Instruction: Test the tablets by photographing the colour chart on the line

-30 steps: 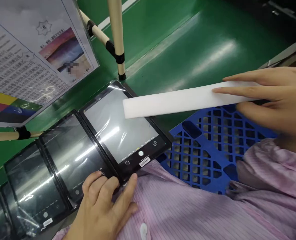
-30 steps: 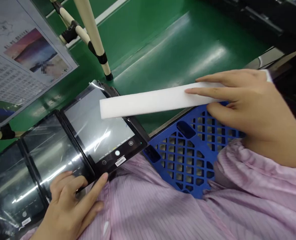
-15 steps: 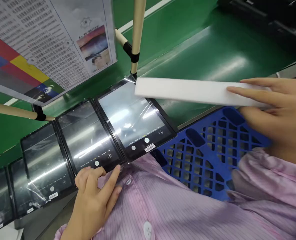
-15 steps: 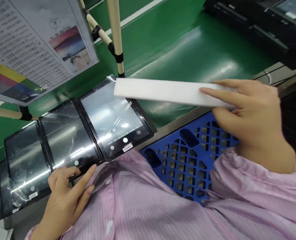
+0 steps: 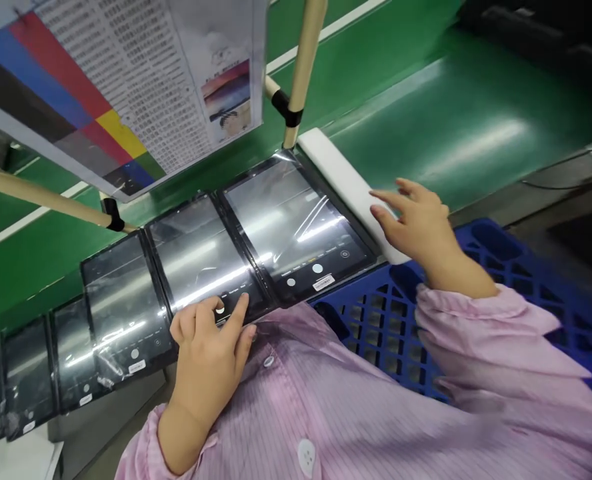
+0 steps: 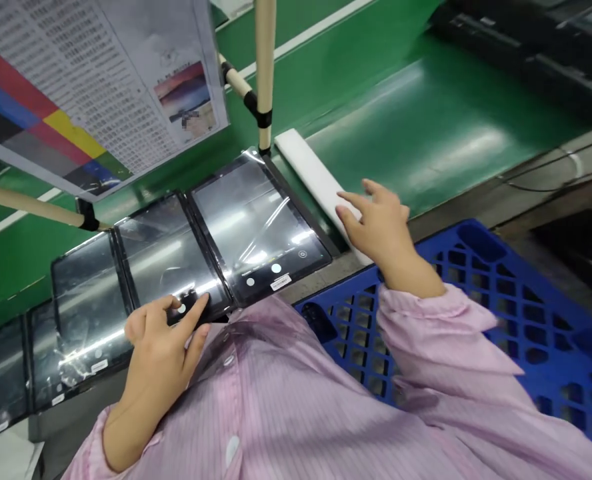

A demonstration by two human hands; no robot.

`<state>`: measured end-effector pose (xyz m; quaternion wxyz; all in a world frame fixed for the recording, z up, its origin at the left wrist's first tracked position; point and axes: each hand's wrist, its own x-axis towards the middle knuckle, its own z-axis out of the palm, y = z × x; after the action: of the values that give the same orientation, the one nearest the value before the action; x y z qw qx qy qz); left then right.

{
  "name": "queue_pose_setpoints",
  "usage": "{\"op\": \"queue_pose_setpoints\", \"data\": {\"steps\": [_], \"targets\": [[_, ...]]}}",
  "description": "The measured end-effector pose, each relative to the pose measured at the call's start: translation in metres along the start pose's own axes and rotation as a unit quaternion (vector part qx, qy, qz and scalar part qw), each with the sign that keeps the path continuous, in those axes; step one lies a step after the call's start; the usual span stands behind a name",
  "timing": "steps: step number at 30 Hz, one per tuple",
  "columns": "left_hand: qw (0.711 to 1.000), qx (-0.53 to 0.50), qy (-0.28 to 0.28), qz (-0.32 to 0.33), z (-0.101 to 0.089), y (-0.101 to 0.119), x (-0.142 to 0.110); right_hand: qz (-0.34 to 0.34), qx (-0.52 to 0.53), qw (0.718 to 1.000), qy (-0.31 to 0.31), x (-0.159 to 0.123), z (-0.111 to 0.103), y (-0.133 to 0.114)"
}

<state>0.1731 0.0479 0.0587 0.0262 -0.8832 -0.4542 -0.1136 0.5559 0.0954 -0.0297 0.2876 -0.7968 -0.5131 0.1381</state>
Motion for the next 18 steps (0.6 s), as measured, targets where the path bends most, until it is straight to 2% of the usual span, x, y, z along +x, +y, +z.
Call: {"op": "queue_pose_setpoints", "data": {"steps": [2, 4, 5, 7, 9, 12, 16, 18], "targets": [[1.0, 0.0, 0.004, 0.017, -0.001, -0.007, -0.006, 0.018, 0.166, 0.986, 0.016, -0.01, -0.009, -0.018], [0.999, -0.013, 0.024, 0.036, -0.005, -0.02, -0.017, 0.041, 0.31, 0.948, -0.058, -0.023, -0.017, -0.036], [0.998, -0.018, 0.035, 0.041, -0.007, -0.029, -0.024, 0.052, 0.347, 0.931, -0.102, -0.029, -0.019, -0.043], [0.998, -0.015, 0.053, 0.036, -0.012, -0.047, -0.039, 0.055, 0.359, 0.919, -0.157, -0.039, -0.02, -0.055], [0.998, -0.001, 0.067, 0.016, -0.017, -0.061, -0.056, 0.047, 0.341, 0.925, -0.163, -0.045, -0.017, -0.06], [0.996, 0.027, 0.08, -0.025, -0.027, -0.069, -0.08, 0.038, 0.307, 0.941, -0.14, -0.047, -0.011, -0.06], [0.986, 0.048, 0.076, -0.14, -0.035, -0.065, -0.101, 0.064, 0.307, 0.944, -0.103, -0.045, -0.002, -0.055], [0.98, 0.055, 0.078, -0.173, -0.034, -0.066, -0.106, 0.041, 0.293, 0.954, -0.051, -0.046, 0.002, -0.055]]}}
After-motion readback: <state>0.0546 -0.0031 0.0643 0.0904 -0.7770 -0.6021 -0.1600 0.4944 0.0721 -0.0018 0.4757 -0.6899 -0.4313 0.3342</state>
